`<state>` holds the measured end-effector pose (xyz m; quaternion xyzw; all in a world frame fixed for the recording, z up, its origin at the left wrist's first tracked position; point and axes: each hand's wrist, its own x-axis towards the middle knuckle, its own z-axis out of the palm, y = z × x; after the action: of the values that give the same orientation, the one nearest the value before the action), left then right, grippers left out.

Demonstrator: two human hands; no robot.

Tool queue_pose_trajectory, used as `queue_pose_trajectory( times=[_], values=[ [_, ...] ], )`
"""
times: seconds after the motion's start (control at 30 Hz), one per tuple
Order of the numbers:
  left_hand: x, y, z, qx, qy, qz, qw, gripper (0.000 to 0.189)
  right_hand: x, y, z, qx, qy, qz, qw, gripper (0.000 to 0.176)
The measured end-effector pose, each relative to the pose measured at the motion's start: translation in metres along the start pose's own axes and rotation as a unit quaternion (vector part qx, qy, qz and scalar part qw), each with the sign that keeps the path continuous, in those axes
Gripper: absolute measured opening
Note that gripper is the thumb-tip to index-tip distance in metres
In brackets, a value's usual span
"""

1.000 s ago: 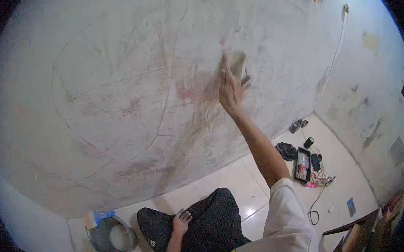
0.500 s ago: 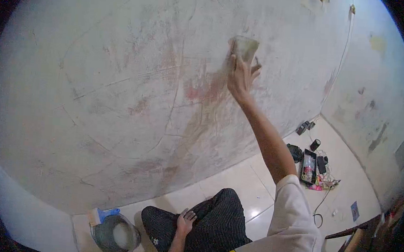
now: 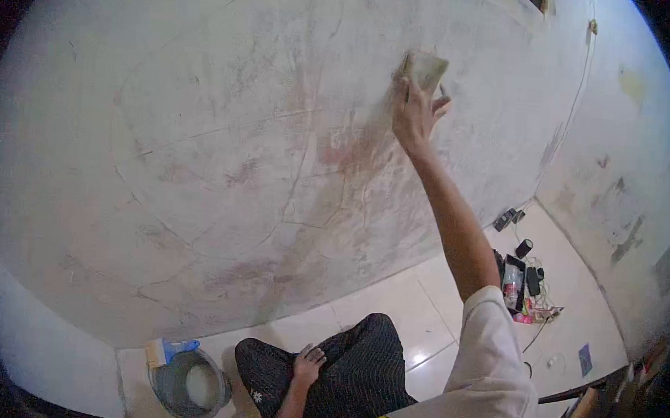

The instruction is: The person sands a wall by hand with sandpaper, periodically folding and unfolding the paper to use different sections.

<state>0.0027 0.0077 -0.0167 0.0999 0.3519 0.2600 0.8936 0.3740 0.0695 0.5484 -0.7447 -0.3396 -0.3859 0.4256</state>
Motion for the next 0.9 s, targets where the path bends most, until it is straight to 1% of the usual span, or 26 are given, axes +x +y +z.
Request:
queue_pose_trajectory(
  times=[0.03,0.07,0.1,0.17,0.2,0.23,0.27,0.3,0.33,0.4,0.43,0.5,0.57,0.6,0.67,0.7,0.77,0.87,0.9],
  values=[
    [-0.003,-0.002,0.001,-0.013,-0.023,0.003,1.0,0.039,0.008,-0.003,-0.007,-0.014,-0.023,0.009,1.0,0.039],
    [-0.003,-0.003,0.002,-0.015,-0.024,0.002,1.0,0.039,0.007,0.0,-0.001,-0.011,0.036,-0.011,0.999,0.038],
    [-0.002,-0.002,0.002,-0.019,-0.018,0.0,1.0,0.039,-0.001,0.004,0.001,-0.013,0.034,-0.013,0.999,0.038],
    [-0.006,-0.005,0.003,-0.027,-0.015,-0.007,0.999,0.038,-0.027,0.018,0.002,0.003,0.003,-0.056,0.998,0.038],
    [-0.006,-0.003,0.003,-0.018,-0.005,-0.005,1.0,0.038,-0.046,0.023,0.004,0.009,0.016,-0.093,0.996,0.04],
    [-0.006,-0.002,0.006,-0.008,0.004,-0.002,1.0,0.038,-0.064,0.024,0.002,0.007,0.018,-0.096,0.995,0.04],
    [-0.01,-0.001,0.013,-0.008,0.028,-0.009,1.0,0.038,-0.081,0.023,0.0,0.006,0.002,-0.089,0.996,0.042],
    [-0.011,0.0,0.013,-0.006,0.025,-0.009,1.0,0.038,-0.09,0.021,-0.001,0.006,-0.014,-0.08,0.997,0.045],
    [-0.011,-0.001,0.01,-0.008,0.012,-0.008,1.0,0.039,-0.09,0.015,-0.003,0.005,-0.01,-0.078,0.997,0.045],
    [-0.009,0.0,0.006,-0.01,-0.006,-0.004,1.0,0.039,-0.084,0.005,-0.008,0.017,-0.068,0.003,0.998,0.047],
    [-0.008,-0.002,0.005,-0.009,-0.008,-0.006,1.0,0.04,-0.071,0.006,-0.003,0.017,-0.065,0.001,0.998,0.047],
    [-0.001,-0.003,0.0,-0.005,-0.013,-0.006,1.0,0.04,-0.015,0.012,0.017,0.057,0.113,-0.059,0.99,0.047],
    [0.003,-0.01,-0.015,-0.014,-0.105,0.027,0.994,0.04,0.037,0.005,-0.003,0.032,0.016,-0.01,0.999,0.046],
    [0.01,-0.013,-0.021,-0.015,-0.101,0.025,0.994,0.04,0.044,0.0,-0.015,0.031,0.013,-0.008,0.999,0.046],
    [0.018,-0.016,-0.024,-0.036,-0.059,0.005,0.998,0.039,0.05,-0.006,-0.03,-0.032,-0.02,0.021,0.999,0.045],
    [0.018,-0.019,-0.029,-0.041,-0.057,0.004,0.998,0.039,0.041,-0.002,-0.026,-0.032,-0.024,0.019,0.999,0.045],
    [0.007,-0.009,-0.008,-0.008,-0.025,-0.005,1.0,0.038,0.009,0.015,-0.011,0.014,-0.002,-0.073,0.997,0.044],
    [0.0,-0.006,0.001,0.001,-0.005,-0.009,1.0,0.036,-0.059,0.01,-0.006,-0.025,0.01,-0.082,0.996,0.045],
    [-0.001,-0.004,0.003,0.008,0.008,-0.012,1.0,0.036,-0.075,0.002,-0.012,0.005,-0.034,-0.053,0.998,0.046]
  ],
)
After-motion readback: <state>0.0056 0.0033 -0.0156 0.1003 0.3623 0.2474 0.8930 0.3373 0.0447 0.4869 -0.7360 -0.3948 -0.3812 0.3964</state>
